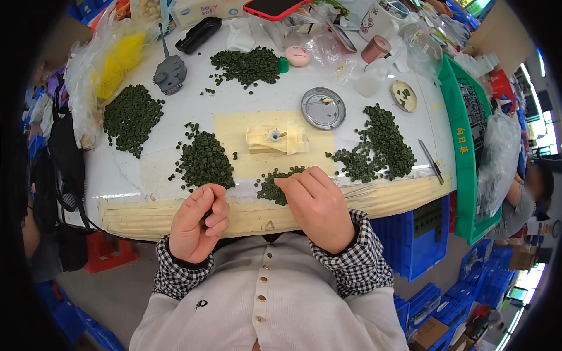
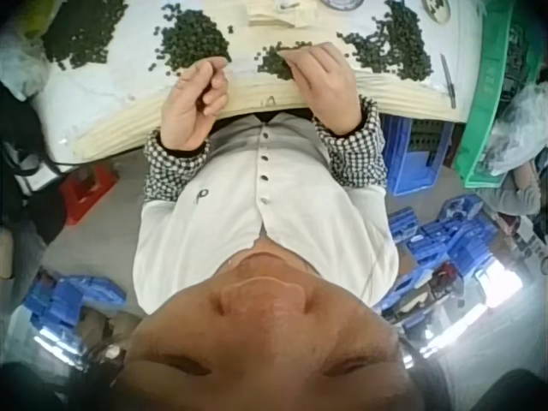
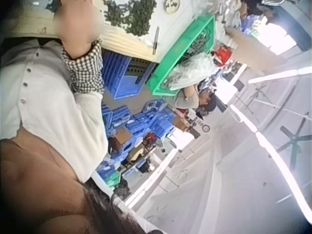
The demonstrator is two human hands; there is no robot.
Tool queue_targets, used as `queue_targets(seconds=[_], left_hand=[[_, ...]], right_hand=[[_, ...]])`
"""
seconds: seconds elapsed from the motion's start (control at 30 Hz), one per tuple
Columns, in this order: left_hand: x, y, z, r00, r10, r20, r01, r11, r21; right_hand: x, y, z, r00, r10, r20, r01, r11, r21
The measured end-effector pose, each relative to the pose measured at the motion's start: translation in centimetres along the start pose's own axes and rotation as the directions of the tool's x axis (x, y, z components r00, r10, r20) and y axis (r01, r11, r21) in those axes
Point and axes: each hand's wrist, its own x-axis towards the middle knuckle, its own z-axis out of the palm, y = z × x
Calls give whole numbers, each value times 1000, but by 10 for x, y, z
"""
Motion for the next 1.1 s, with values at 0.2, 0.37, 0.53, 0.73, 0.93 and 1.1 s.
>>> queue_targets(seconds=[0.2,0.37,0.53,0.73,0.93,1.1], left_hand=[[1,-6,10,995,1,-105,8,996,86],[1,-9,-7,1000,-23,17,23,1000,-11],[2,-7,2,998,-19,-58,19,1000,11],[3,-10,-3,1000,-19,5,19,999,-38],[3,-8,6,998,-58,-20,57,998,-27],[5,-13,0,999,-42,8,41,998,43]], right_hand=[[-3,-1,-1,1000,26,-9,-26,1000,4],[-4,0,-2,998,31,-45,-29,999,36],[1,-4,-3,993,70,-100,-67,997,42],[4,-11,-2,987,118,-108,-107,989,106],[6,-14,-1,982,146,-122,-119,971,206],[9,-23,-3,977,142,-158,-90,951,296]])
